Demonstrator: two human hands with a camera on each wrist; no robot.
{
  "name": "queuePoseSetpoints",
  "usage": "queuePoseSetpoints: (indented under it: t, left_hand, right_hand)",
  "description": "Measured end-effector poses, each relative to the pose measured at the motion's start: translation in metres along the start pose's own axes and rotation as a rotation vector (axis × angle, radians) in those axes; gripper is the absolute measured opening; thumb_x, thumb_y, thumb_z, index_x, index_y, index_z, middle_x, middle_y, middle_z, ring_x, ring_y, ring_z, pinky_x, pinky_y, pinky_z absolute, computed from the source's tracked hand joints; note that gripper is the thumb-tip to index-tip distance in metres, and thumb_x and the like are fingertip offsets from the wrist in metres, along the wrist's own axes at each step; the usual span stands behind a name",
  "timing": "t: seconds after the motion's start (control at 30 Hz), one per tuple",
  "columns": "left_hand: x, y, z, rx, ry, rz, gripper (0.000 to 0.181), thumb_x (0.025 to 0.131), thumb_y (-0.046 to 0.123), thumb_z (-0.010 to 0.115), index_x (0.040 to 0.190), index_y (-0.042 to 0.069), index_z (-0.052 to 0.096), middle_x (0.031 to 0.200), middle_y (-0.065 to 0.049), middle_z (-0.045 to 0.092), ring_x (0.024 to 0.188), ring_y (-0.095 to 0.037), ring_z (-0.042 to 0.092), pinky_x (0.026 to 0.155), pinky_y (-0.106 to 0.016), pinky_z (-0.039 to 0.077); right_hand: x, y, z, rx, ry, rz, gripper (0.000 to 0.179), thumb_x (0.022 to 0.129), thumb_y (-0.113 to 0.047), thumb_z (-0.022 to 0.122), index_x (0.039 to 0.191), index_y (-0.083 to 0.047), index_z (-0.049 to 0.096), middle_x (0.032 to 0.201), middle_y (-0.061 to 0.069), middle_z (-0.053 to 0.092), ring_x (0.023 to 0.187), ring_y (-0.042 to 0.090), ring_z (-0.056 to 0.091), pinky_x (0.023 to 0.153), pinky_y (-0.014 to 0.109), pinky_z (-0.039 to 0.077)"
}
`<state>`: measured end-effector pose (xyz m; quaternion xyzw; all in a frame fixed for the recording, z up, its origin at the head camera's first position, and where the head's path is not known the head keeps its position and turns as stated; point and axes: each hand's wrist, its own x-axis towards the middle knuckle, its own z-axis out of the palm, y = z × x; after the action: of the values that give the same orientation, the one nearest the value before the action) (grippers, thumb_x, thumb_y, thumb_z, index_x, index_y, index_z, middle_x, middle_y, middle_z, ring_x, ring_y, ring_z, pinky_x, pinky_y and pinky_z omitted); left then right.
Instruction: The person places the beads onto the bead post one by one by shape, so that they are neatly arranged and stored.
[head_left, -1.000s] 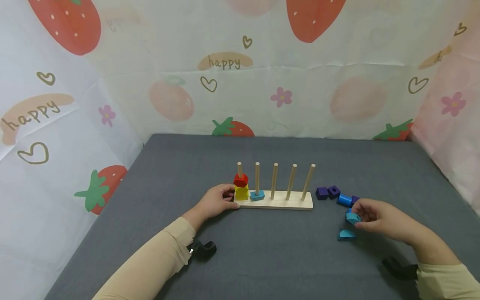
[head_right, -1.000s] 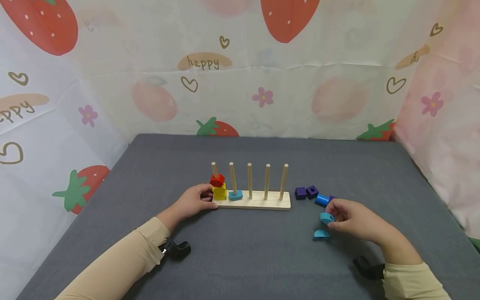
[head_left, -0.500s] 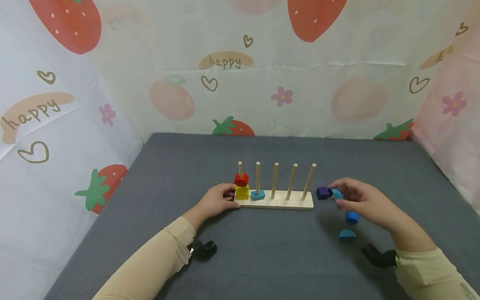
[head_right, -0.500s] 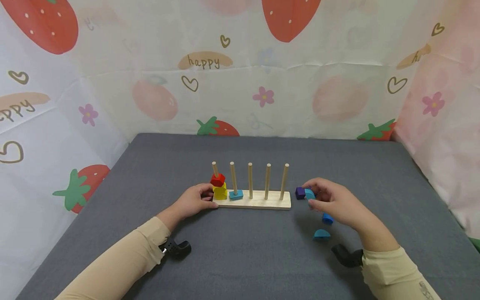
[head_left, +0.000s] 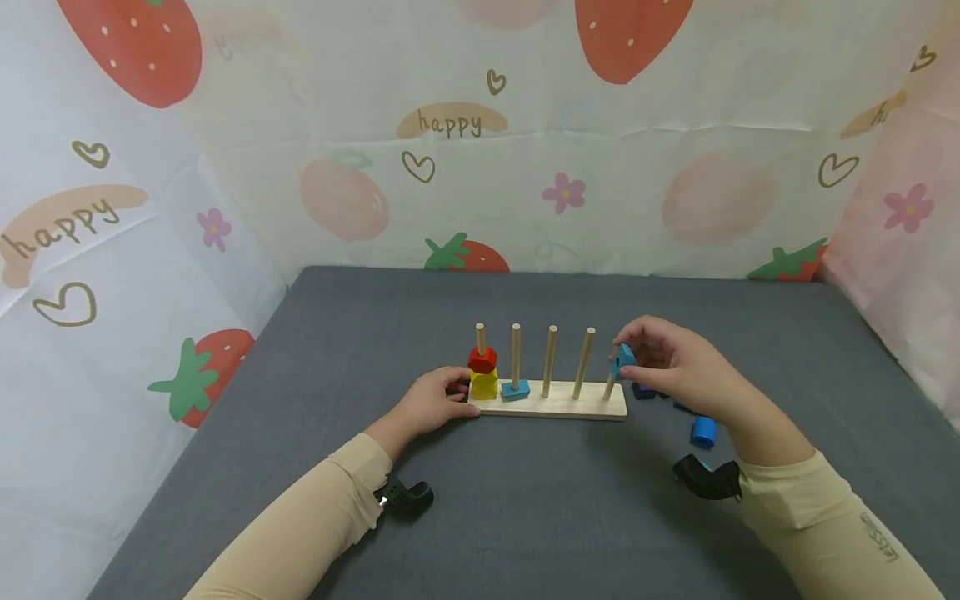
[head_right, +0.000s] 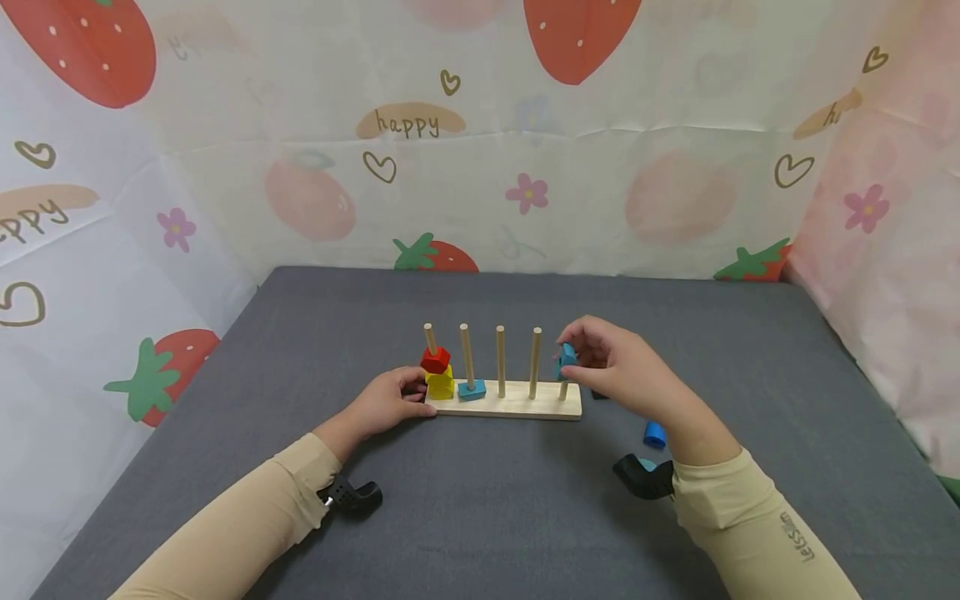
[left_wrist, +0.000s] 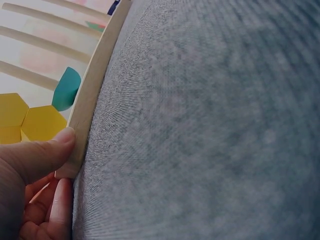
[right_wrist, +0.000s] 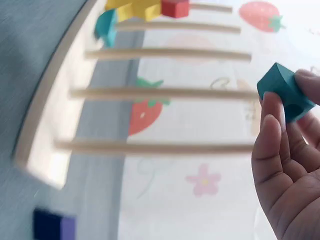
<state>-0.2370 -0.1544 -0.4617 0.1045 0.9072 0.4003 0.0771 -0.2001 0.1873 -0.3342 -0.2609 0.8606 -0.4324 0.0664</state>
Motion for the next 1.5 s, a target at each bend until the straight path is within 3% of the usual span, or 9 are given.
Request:
queuePoseSetpoints:
  t: [0.37,0.77,1.03,1.5]
  left_hand:
    - [-0.001,0.002,-0.001,0.009,-0.007,0.004,0.047,0.073,0.022,0.077,0.117,0.015,0.06,0.106,0.0,0.058,0.093,-0.013,0.054,0.084,-0.027,0.048]
    - [-0.001,0.003,-0.001,-0.019,-0.002,-0.003,0.046,0.073,0.021,0.078,0.116,0.014,0.061,0.105,0.0,0.058,0.093,-0.013,0.054,0.083,-0.027,0.048]
    - [-0.001,0.004,-0.002,-0.024,-0.006,-0.016,0.045,0.073,0.022,0.077,0.114,0.016,0.061,0.102,0.001,0.058,0.092,-0.014,0.053,0.084,-0.028,0.048]
    - [-0.001,0.003,-0.002,-0.02,-0.01,-0.022,0.047,0.074,0.023,0.077,0.117,0.016,0.06,0.103,0.001,0.058,0.093,-0.015,0.053,0.086,-0.029,0.047]
  right_hand:
    - [0.038,-0.031,0.017,0.096,-0.003,-0.062,0.023,0.085,-0.013,0.065,0.105,-0.009,0.054,0.094,0.007,0.06,0.086,0.019,0.059,0.073,0.03,0.05]
    - [0.071,-0.048,0.037,0.077,0.05,-0.019,0.022,0.086,-0.009,0.063,0.106,-0.011,0.057,0.101,0.005,0.062,0.095,0.016,0.059,0.082,0.033,0.049]
    - [0.082,-0.049,0.054,0.062,0.097,-0.024,0.02,0.085,-0.014,0.065,0.104,-0.012,0.06,0.098,0.002,0.062,0.089,0.015,0.06,0.081,0.034,0.048]
    - [0.088,-0.042,0.07,0.141,0.144,0.037,0.019,0.086,-0.015,0.064,0.104,-0.013,0.059,0.095,0.004,0.06,0.084,0.019,0.057,0.076,0.033,0.047]
